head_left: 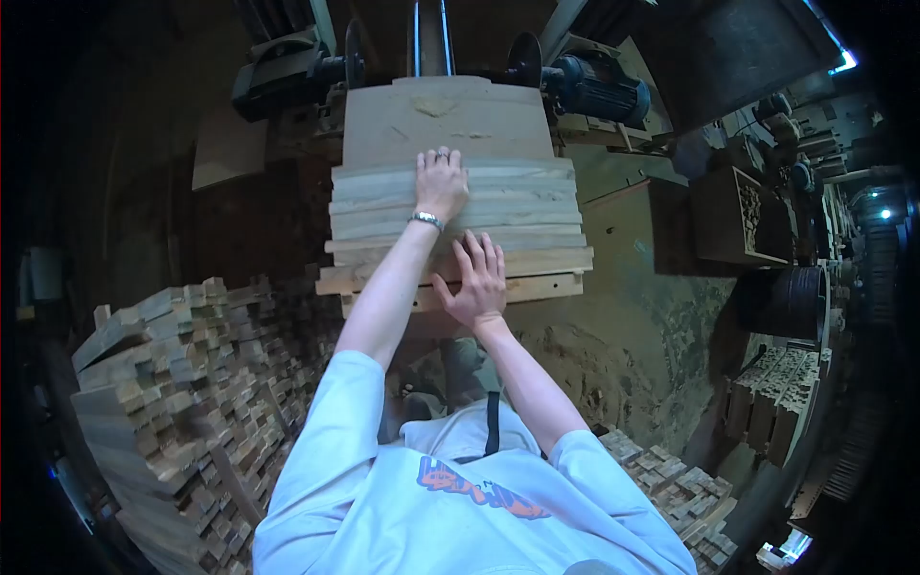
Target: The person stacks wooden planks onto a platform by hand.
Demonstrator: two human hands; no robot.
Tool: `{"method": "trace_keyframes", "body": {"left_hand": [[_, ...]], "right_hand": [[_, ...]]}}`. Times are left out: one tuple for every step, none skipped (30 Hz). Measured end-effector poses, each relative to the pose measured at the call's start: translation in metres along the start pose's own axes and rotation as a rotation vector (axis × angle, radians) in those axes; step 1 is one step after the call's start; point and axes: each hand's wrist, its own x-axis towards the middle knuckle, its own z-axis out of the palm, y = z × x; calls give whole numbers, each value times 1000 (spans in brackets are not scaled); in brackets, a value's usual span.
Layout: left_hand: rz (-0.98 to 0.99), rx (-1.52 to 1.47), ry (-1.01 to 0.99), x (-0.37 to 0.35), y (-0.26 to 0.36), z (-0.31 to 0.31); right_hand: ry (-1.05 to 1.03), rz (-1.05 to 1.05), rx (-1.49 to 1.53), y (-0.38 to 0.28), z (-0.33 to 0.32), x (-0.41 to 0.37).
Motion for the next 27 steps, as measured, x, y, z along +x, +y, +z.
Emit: {"method": "trace_keyframes", "body": {"left_hand": [[-16, -1, -22, 20, -7, 8], [-31, -1, -43, 40, -15, 16], [-26, 16, 7, 64, -25, 25], [-13, 35, 51, 87, -35, 33], [-25, 56, 42, 108, -44, 42], [-34, 79, 38, 134, -53, 49], [-25, 67, 35, 160, -60, 55], [-43, 85, 26, 184, -69, 61], [-60, 102, 11, 204, -77, 68], [-56, 95, 8, 226, -83, 73], [-60, 90, -4, 246, -90, 78], [-71, 86, -19, 255, -96, 81], [-73, 83, -40, 259, -98, 84], [-79, 91, -53, 267, -99, 84], [-81, 101, -54, 276, -102, 83], [-87, 80, -72, 282, -103, 82], [-87, 73, -72, 286, -103, 80], [-77, 68, -77, 291, -105, 82], [-69, 69, -80, 295, -110, 82], [-71, 75, -76, 301, -112, 83], [-83, 67, -83, 307, -112, 86], [-97, 62, -95, 311, -113, 90], [-94, 74, -113, 317, -115, 93], [-97, 92, -136, 321, -117, 95], [-110, 77, -115, 329, -119, 106], [-126, 63, -91, 337, -124, 118], [-130, 81, -102, 343, -125, 122]], "right_hand": [[-10, 1, -8, 4, 8, 19], [3, -4, -1, 9, 16, 40], [21, -11, 6, 16, 25, 63], [18, -3, 3, 20, 33, 85], [28, -9, 1, 25, 42, 105], [44, -17, -2, 31, 51, 129], [45, -7, -14, 37, 58, 153], [52, -19, -14, 42, 66, 176], [55, -25, -14, 47, 74, 196], [60, -23, -6, 53, 82, 217], [59, -13, -11, 58, 88, 234], [72, -28, -19, 60, 92, 243], [75, -40, -22, 60, 97, 248], [68, -46, -42, 62, 99, 255], [68, -47, -42, 61, 102, 261], [67, -45, -44, 63, 103, 265], [65, -47, -48, 64, 103, 269], [63, -50, -52, 66, 104, 275], [63, -55, -50, 66, 105, 280], [66, -58, -57, 68, 106, 285], [67, -62, -61, 70, 108, 290], [76, -67, -56, 73, 111, 295], [76, -77, -36, 76, 115, 301], [78, -77, -65, 79, 119, 306], [78, -82, -91, 81, 123, 312], [75, -93, -93, 83, 127, 319], [72, -95, -96, 86, 129, 324]]}}
